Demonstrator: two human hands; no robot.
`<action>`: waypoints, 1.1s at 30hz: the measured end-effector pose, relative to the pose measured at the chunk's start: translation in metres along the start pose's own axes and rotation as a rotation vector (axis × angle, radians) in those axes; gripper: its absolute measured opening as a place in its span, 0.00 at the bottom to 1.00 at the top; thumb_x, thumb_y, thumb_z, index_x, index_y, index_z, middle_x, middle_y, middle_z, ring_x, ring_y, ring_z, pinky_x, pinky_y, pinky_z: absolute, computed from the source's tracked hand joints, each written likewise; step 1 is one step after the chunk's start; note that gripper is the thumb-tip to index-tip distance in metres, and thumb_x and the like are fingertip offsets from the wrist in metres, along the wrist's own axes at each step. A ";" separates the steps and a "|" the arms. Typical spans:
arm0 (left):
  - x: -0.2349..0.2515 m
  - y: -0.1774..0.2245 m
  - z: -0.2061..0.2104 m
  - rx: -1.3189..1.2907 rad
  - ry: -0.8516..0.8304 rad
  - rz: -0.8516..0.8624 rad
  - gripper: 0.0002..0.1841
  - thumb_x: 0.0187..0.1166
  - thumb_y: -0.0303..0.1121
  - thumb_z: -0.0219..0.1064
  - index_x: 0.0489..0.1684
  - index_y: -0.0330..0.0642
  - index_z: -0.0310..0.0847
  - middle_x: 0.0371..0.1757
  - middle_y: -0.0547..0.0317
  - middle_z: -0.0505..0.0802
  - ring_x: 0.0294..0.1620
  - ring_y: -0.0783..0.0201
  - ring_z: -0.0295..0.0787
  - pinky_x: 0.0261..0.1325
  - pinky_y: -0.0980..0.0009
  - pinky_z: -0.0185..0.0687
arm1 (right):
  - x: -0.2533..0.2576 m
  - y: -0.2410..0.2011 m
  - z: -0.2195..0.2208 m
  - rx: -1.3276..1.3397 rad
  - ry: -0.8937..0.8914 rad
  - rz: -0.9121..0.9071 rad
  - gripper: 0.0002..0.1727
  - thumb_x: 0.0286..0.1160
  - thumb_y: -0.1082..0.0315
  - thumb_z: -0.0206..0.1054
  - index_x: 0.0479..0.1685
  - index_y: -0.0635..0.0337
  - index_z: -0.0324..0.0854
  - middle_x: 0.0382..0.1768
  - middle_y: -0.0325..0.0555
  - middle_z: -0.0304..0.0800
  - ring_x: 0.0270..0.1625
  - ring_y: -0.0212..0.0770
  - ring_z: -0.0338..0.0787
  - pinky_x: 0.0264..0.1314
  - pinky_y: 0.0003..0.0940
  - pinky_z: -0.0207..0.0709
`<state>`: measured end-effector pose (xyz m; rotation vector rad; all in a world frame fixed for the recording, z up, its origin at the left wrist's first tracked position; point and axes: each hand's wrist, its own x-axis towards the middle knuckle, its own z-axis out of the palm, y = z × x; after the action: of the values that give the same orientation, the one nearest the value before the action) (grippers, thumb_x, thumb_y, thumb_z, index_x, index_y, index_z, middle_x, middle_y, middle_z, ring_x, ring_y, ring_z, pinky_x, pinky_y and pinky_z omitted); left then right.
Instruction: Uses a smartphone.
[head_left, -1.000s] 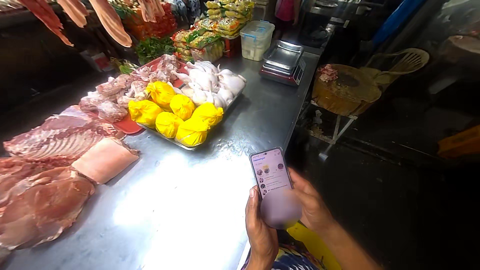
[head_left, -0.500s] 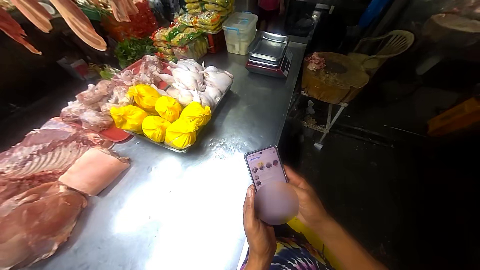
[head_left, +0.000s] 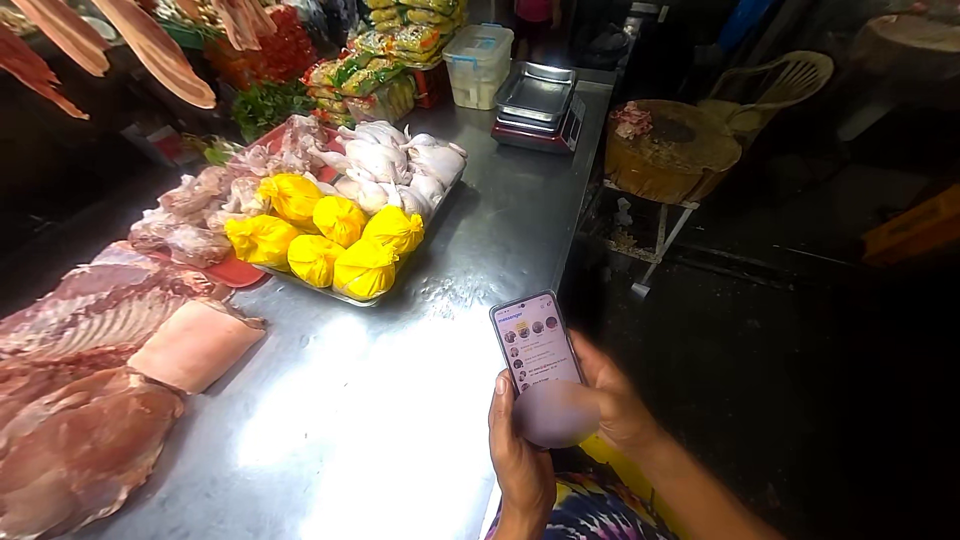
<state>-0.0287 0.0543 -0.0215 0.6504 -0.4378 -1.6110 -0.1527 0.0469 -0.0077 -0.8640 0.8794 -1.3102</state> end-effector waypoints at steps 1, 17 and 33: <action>0.000 0.000 -0.001 0.001 -0.006 0.001 0.25 0.94 0.45 0.41 0.56 0.37 0.82 0.48 0.49 0.95 0.52 0.63 0.95 0.58 0.64 0.92 | 0.000 0.000 0.000 0.007 0.000 0.002 0.40 0.62 0.84 0.60 0.84 0.71 0.58 0.62 0.58 0.88 0.60 0.46 0.93 0.65 0.41 0.89; 0.000 0.001 0.002 0.032 0.031 -0.011 0.24 0.93 0.43 0.40 0.56 0.38 0.82 0.48 0.50 0.95 0.52 0.63 0.94 0.58 0.64 0.91 | 0.001 -0.001 -0.002 0.119 0.005 0.028 0.34 0.75 0.71 0.53 0.85 0.68 0.59 0.65 0.55 0.86 0.64 0.42 0.90 0.69 0.39 0.84; 0.000 -0.003 -0.004 0.039 0.029 0.002 0.25 0.92 0.45 0.42 0.58 0.37 0.82 0.52 0.49 0.94 0.56 0.62 0.93 0.62 0.63 0.89 | -0.001 0.005 -0.005 0.159 -0.008 0.020 0.33 0.76 0.69 0.54 0.85 0.67 0.60 0.67 0.55 0.85 0.66 0.43 0.89 0.72 0.41 0.82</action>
<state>-0.0286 0.0552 -0.0265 0.7021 -0.4494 -1.5929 -0.1550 0.0484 -0.0145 -0.7340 0.7650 -1.3390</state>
